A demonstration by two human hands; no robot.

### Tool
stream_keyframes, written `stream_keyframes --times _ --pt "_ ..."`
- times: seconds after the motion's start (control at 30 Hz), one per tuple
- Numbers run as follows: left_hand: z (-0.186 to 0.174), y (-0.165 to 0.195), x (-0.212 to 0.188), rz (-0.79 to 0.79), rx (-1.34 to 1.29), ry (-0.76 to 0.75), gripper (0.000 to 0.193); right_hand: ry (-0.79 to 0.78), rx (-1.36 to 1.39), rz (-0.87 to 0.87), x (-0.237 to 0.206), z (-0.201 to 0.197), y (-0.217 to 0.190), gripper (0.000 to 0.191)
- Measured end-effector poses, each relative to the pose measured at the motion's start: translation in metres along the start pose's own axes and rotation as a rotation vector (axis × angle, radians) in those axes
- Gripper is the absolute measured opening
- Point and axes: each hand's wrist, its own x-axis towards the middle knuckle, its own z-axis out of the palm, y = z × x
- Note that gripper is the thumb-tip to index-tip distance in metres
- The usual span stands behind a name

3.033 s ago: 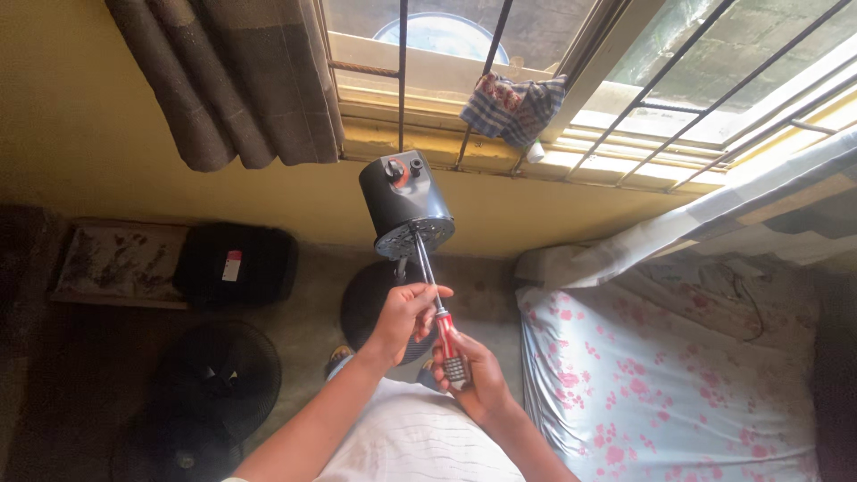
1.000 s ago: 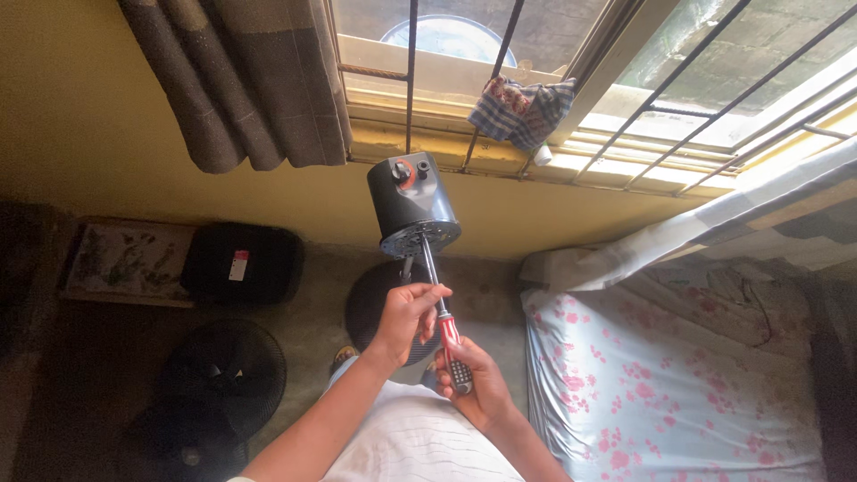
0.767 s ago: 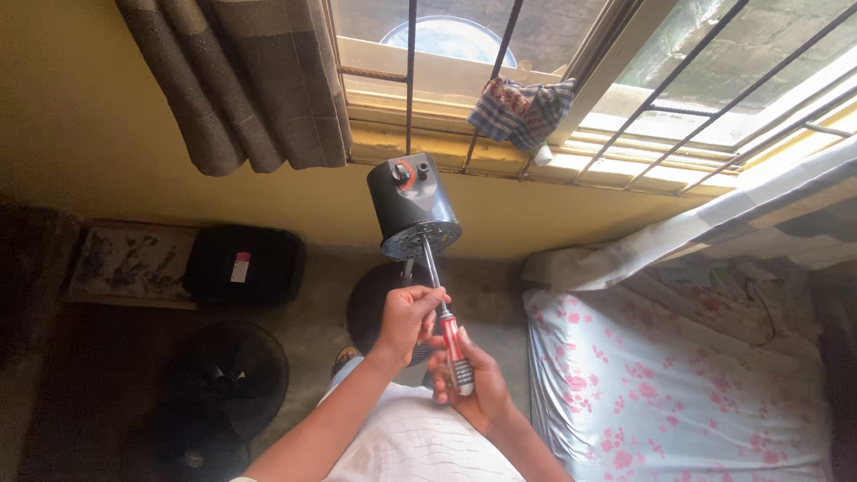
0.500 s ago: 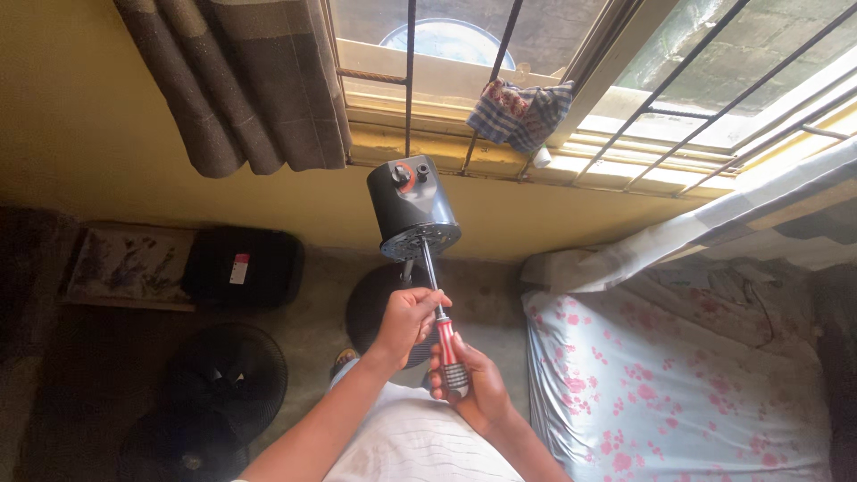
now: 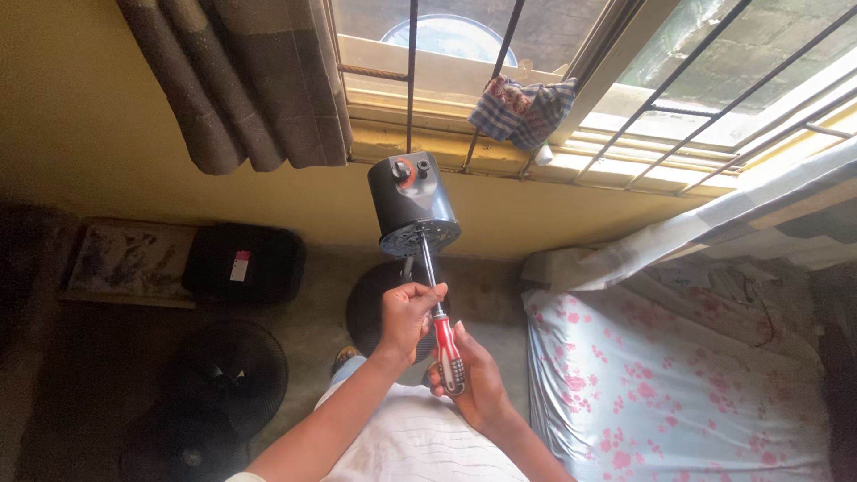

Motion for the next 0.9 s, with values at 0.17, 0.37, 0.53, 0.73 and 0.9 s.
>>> stream_keyframes --times 0.17,0.37,0.53,0.73,0.9 --pt "-0.0092 0.0048 0.0004 -0.15 -0.068 -0.188 0.027 0.056 0.035 0.034 0.0006 0.0041 -0.0022 0.037" --pt "-0.0043 0.0044 0.0002 -0.041 -0.001 -0.055 0.025 0.096 -0.074 -0.017 0.0029 0.0039 0.0022 0.032" --pt "-0.0095 0.0063 0.0013 -0.128 -0.052 -0.161 0.023 0.067 0.021 -0.006 0.004 0.0021 0.003 0.035" --pt "-0.0028 0.0021 -0.002 -0.045 -0.026 -0.071 0.022 0.105 -0.028 -0.019 0.003 0.0005 0.0048 0.031" --pt "-0.0096 0.0051 -0.0024 -0.175 -0.064 -0.193 0.026 0.021 0.05 -0.026 0.0002 0.0027 0.0032 0.031"
